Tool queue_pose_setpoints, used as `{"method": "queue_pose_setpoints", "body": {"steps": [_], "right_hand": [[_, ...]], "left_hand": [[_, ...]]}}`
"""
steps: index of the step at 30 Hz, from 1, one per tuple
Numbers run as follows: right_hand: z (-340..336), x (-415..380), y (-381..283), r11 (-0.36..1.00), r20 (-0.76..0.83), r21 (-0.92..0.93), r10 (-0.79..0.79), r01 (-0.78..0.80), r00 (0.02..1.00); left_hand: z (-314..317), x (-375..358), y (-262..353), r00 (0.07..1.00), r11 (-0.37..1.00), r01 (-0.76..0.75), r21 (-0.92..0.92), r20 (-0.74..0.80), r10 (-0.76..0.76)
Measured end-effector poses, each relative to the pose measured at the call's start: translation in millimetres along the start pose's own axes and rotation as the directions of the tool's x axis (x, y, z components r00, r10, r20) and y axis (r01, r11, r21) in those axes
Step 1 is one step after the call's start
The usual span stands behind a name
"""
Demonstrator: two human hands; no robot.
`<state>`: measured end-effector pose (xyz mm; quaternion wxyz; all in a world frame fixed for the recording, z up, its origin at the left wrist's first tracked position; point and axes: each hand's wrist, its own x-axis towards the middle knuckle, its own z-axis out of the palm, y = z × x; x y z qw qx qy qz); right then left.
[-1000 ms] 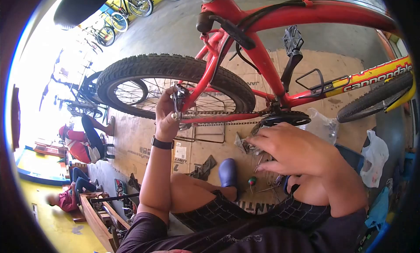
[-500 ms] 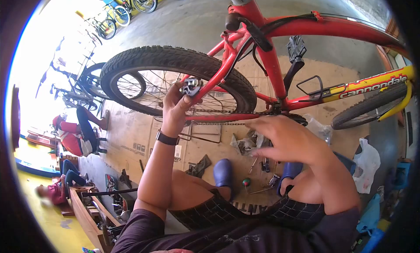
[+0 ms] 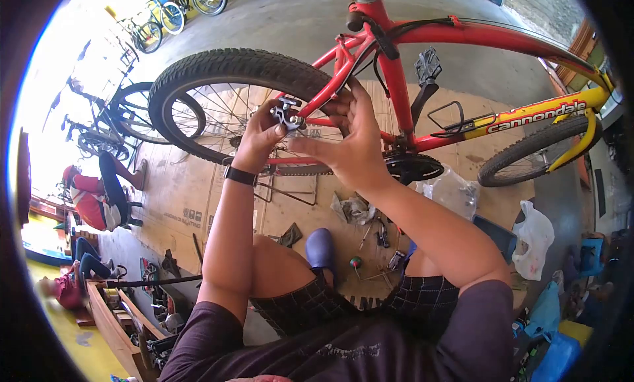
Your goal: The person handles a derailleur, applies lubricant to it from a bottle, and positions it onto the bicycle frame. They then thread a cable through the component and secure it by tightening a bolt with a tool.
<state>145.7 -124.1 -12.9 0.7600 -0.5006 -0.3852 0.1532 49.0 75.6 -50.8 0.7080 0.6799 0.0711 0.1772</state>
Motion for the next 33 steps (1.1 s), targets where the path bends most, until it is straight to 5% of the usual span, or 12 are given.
{"method": "queue_pose_setpoints", "body": {"steps": [3, 6, 8, 10, 14, 26, 33], "right_hand": [[2, 7, 11, 0.993, -0.004, 0.113, -0.043, 0.043, 0.999], [9, 8, 16, 0.972, -0.019, 0.219, -0.078, 0.080, 0.997], [10, 12, 16, 0.970, -0.040, 0.237, -0.046, 0.054, 0.998], [7, 18, 14, 0.977, -0.058, 0.215, 0.015, -0.002, 0.998], [7, 31, 14, 0.980, -0.152, 0.199, 0.019, 0.012, 0.988], [4, 45, 18, 0.976, -0.193, 0.215, 0.012, 0.030, 0.981], [0, 43, 17, 0.982, -0.117, 0.189, 0.000, 0.022, 0.993]], "left_hand": [[2, 0, 3, 1.000, 1.000, -0.026, 0.005, 0.002, 0.026], [6, -1, 2, 0.998, 0.984, -0.012, -0.176, -0.070, 0.000], [5, 9, 1, 0.994, 0.994, -0.105, -0.041, -0.019, 0.104], [19, 11, 12, 0.996, 0.938, 0.007, -0.347, -0.085, -0.038], [19, 19, 11, 0.986, 0.910, 0.029, -0.413, -0.137, -0.093], [22, 20, 9, 0.950, 0.987, 0.047, -0.151, -0.299, -0.090], [28, 17, 28, 0.918, 0.961, 0.115, -0.253, -0.342, -0.200]]}}
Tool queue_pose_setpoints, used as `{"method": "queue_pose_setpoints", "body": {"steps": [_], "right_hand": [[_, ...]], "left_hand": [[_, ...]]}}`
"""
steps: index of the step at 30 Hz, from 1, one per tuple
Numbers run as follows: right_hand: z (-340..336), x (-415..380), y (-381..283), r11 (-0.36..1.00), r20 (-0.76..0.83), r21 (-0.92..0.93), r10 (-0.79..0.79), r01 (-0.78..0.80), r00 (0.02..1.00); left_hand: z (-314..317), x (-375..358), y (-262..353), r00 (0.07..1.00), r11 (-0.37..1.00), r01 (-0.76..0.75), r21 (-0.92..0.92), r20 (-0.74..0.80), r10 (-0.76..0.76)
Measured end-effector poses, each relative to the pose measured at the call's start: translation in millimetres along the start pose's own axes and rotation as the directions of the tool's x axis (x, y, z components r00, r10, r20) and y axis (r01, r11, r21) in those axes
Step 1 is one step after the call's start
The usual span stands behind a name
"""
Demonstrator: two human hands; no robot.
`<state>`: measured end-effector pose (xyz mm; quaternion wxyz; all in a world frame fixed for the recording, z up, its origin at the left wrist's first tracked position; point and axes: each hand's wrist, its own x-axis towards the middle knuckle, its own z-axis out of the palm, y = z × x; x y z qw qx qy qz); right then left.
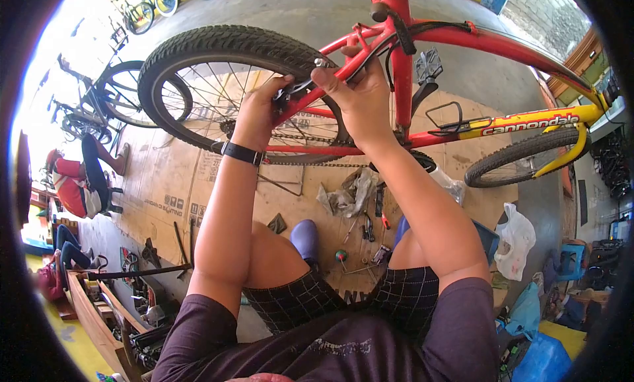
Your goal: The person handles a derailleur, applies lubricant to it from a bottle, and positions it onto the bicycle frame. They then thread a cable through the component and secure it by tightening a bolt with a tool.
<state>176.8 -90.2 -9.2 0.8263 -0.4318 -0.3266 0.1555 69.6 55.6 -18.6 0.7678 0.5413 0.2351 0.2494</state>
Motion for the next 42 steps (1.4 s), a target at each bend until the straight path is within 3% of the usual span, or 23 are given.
{"method": "queue_pose_setpoints", "body": {"steps": [2, 5, 8, 10, 13, 16, 22, 28, 31, 34, 37, 42], "right_hand": [[-2, -4, -1, 1.000, 0.051, -0.001, 0.010, -0.010, 0.999], [-6, -7, -1, 1.000, 0.105, 0.005, 0.029, -0.030, 0.994], [-4, -5, -2, 1.000, 0.091, 0.010, 0.015, -0.016, 0.996], [-2, -2, -2, 1.000, 0.050, 0.000, 0.002, -0.002, 0.999], [-2, 2, -7, 0.983, -0.045, -0.166, 0.074, -0.081, 0.996], [-2, 6, 0, 0.999, -0.028, -0.031, 0.038, -0.039, 0.999], [0, 11, -3, 0.992, -0.068, -0.116, 0.051, -0.058, 0.996], [-3, 13, 0, 0.989, -0.054, -0.140, 0.041, -0.048, 0.998], [0, 11, 0, 0.997, -0.065, -0.079, 0.005, -0.010, 0.998], [-1, 10, 0, 0.997, -0.050, -0.082, 0.008, -0.012, 0.999], [-2, 9, -1, 0.997, -0.032, -0.075, 0.012, -0.014, 0.999], [-3, 8, -1, 0.996, -0.024, -0.092, 0.010, -0.012, 1.000]], "left_hand": [[6, -5, 4, 0.999, 1.000, -0.008, -0.019, -0.034, 0.007], [11, -11, 9, 0.981, 0.968, -0.138, 0.210, -0.108, 0.163], [9, -4, -3, 0.955, 0.953, -0.176, 0.247, -0.193, 0.226], [-1, 6, -10, 0.953, 0.971, -0.186, 0.151, -0.213, 0.215], [-3, 11, -16, 0.939, 0.967, -0.240, 0.081, -0.232, 0.253], [-11, 14, -19, 0.948, 0.968, -0.243, 0.065, -0.196, 0.251], [-14, 11, -19, 0.954, 0.967, -0.248, -0.058, -0.187, 0.234], [-20, 5, -13, 0.952, 0.968, -0.250, -0.024, -0.191, 0.241], [-15, 3, -9, 0.949, 0.965, -0.248, 0.082, -0.180, 0.259], [-14, 1, -6, 0.960, 0.975, -0.216, 0.048, -0.174, 0.221], [-21, 6, -9, 0.981, 0.977, -0.177, -0.118, -0.098, 0.166], [-20, 8, -14, 0.990, 0.984, -0.126, -0.127, -0.072, 0.118]]}}
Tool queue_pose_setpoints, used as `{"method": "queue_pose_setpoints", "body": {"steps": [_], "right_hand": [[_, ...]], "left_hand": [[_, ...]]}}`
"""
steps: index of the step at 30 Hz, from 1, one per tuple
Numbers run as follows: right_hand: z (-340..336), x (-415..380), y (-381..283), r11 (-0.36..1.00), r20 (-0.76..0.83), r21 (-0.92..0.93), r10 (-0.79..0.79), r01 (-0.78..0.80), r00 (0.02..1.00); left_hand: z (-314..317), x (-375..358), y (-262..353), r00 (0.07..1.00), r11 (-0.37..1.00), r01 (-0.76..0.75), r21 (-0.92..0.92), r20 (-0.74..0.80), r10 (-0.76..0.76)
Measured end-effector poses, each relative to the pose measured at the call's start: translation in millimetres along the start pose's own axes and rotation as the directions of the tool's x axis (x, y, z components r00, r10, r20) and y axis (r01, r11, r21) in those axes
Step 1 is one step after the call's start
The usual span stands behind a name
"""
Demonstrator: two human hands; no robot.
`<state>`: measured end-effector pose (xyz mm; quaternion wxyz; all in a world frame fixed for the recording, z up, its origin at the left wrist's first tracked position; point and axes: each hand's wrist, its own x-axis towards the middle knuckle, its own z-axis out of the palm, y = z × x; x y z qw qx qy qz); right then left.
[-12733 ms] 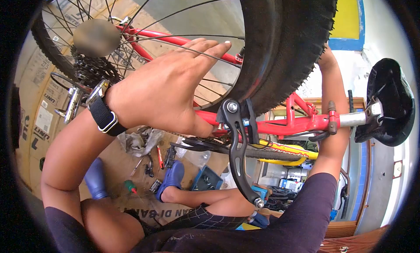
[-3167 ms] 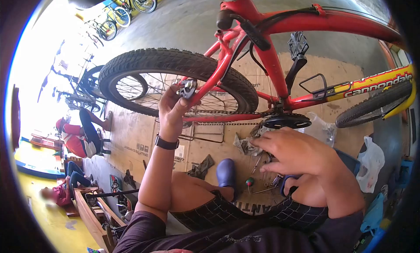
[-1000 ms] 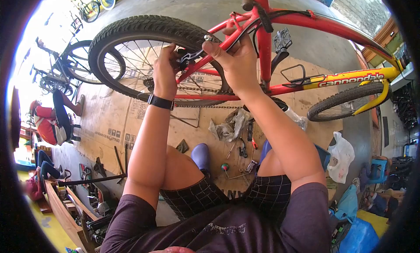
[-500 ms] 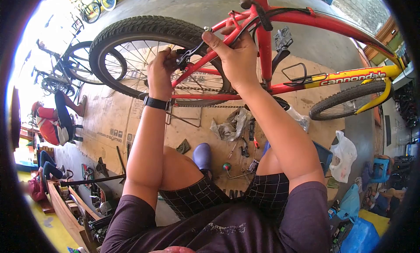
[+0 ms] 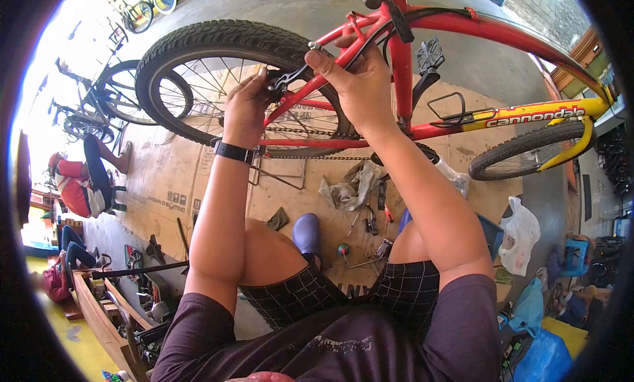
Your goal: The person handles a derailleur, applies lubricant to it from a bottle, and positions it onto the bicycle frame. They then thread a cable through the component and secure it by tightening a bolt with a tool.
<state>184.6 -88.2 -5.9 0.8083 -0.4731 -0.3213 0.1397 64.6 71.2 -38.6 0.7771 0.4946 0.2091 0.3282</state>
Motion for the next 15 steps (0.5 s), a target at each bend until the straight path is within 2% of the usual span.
{"method": "queue_pose_setpoints", "body": {"steps": [4, 7, 10, 13, 15], "right_hand": [[-2, 1, 1, 0.999, 0.010, -0.027, -0.027, 0.027, 1.000], [0, -1, -4, 1.000, 0.013, -0.008, 0.002, -0.002, 1.000], [-6, 0, 0, 1.000, 0.039, -0.021, 0.018, -0.017, 0.999], [-7, 1, 3, 0.999, 0.050, -0.051, -0.003, 0.005, 0.999], [-7, -1, 0, 0.999, 0.073, -0.033, 0.006, -0.004, 0.997]], "left_hand": [[4, 0, -4, 0.998, 0.998, 0.057, 0.037, -0.037, -0.055], [2, 2, -7, 0.985, 0.997, 0.049, -0.066, -0.164, -0.060], [-12, 14, -13, 0.993, 0.970, 0.096, -0.221, -0.045, -0.109], [-12, 18, -18, 0.998, 0.980, 0.058, -0.190, -0.026, -0.064], [-8, 13, -18, 0.999, 0.996, 0.031, -0.087, -0.022, -0.033]]}}
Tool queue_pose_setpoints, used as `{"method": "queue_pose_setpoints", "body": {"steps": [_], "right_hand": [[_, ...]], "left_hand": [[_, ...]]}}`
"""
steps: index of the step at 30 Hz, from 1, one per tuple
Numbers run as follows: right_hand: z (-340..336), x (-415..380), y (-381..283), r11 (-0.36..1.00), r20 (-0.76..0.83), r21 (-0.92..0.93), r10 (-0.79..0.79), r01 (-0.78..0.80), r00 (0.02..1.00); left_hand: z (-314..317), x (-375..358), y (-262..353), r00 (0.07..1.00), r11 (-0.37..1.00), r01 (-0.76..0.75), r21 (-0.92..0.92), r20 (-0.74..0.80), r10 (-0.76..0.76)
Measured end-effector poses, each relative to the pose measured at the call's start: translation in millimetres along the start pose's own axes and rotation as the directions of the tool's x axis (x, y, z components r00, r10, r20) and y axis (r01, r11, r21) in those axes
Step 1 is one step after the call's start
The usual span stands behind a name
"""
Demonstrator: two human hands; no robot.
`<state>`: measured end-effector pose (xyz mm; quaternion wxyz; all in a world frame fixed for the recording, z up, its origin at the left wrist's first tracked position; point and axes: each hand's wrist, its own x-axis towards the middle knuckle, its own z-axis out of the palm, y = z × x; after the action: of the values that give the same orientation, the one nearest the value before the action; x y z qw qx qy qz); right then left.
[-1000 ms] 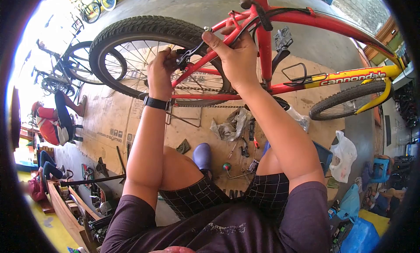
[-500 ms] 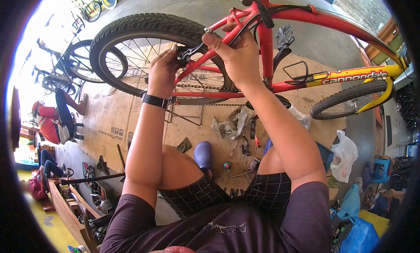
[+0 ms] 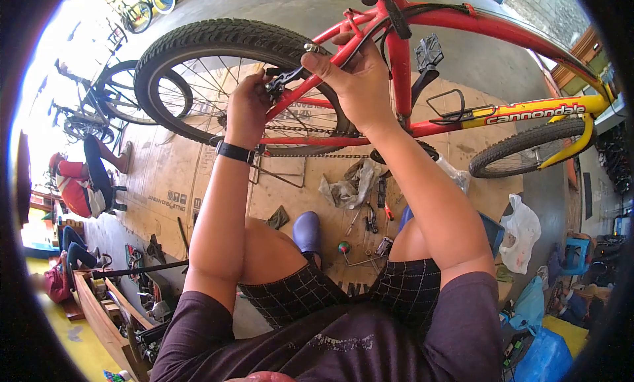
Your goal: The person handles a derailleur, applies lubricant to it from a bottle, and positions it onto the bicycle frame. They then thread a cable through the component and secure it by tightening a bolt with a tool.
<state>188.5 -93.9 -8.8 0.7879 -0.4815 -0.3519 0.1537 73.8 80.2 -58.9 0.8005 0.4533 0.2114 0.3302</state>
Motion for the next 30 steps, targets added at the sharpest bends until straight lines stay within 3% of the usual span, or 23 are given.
{"method": "queue_pose_setpoints", "body": {"steps": [4, 10, 13, 16, 22, 25, 30], "right_hand": [[-4, -2, 6, 0.995, 0.089, 0.069, -0.077, 0.071, 0.993], [-3, -7, 7, 0.995, 0.104, 0.085, -0.063, 0.054, 0.993], [2, -1, 0, 0.996, 0.032, 0.046, -0.075, 0.074, 0.997], [0, 2, 1, 0.996, -0.024, -0.083, -0.026, 0.024, 0.999], [7, 8, 3, 0.999, -0.112, -0.043, -0.034, 0.030, 0.993], [4, 10, 4, 0.992, -0.087, -0.107, -0.072, 0.062, 0.994], [9, 4, -3, 0.999, -0.076, 0.021, -0.038, 0.040, 0.996]], "left_hand": [[-2, 0, 1, 1.000, 0.997, 0.009, 0.078, 0.010, -0.009], [10, -14, 10, 0.998, 0.994, -0.034, 0.104, 0.047, 0.030], [15, -16, 9, 0.995, 0.994, -0.085, 0.076, 0.059, 0.081], [14, -15, 11, 0.990, 0.979, -0.102, 0.177, 0.112, 0.083], [19, -20, 15, 0.998, 0.940, -0.066, 0.335, 0.033, 0.058], [24, -19, 15, 0.989, 0.945, -0.136, 0.298, -0.022, 0.149], [35, -25, 22, 0.960, 0.864, -0.220, 0.453, -0.058, 0.275]]}}
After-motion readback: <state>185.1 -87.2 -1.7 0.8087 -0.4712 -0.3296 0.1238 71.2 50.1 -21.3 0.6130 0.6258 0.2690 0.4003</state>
